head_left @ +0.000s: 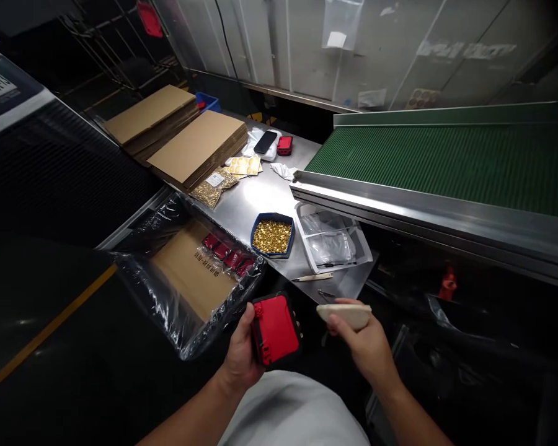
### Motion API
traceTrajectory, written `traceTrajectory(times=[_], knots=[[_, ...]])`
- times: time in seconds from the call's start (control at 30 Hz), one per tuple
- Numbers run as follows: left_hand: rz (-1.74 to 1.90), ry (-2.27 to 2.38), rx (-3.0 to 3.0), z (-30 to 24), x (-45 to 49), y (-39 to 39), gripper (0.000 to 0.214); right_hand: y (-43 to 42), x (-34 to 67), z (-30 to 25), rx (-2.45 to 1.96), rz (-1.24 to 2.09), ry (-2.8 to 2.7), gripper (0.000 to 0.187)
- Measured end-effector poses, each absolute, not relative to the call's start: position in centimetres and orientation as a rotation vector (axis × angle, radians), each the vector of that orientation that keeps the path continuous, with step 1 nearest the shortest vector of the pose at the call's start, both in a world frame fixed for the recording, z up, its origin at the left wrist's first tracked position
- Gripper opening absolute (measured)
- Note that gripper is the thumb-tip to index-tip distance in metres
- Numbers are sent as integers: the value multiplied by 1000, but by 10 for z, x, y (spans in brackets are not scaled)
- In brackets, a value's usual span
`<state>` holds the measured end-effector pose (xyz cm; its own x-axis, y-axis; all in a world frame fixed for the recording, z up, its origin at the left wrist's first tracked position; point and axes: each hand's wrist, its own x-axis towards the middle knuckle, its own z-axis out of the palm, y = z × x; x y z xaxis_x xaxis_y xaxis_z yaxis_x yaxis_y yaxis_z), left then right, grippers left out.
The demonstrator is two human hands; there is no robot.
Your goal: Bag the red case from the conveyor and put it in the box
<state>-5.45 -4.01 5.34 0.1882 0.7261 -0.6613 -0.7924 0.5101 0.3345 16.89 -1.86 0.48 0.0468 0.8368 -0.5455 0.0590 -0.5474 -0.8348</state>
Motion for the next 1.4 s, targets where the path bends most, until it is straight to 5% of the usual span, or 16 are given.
traceTrajectory(times=[0.13, 0.33, 1.1, 1.23, 1.4], knots=[[1108, 873, -69, 57, -47, -45, 62, -36, 132, 69, -1183, 1409, -1472, 18], [1068, 884, 4, 60, -49, -53, 66, -34, 110, 85, -1077, 1212, -1766, 17], [1159, 982, 73, 54, -69, -62, 64, -34, 77, 93, -1117, 1264, -1771, 18], [1131, 807, -45, 60, -66, -57, 67, -25, 94, 80, -1353, 1209, -1502, 18], [1070, 589, -69, 65, -73, -53, 78, 2, 166, -4, -2057, 1086, -944, 46]])
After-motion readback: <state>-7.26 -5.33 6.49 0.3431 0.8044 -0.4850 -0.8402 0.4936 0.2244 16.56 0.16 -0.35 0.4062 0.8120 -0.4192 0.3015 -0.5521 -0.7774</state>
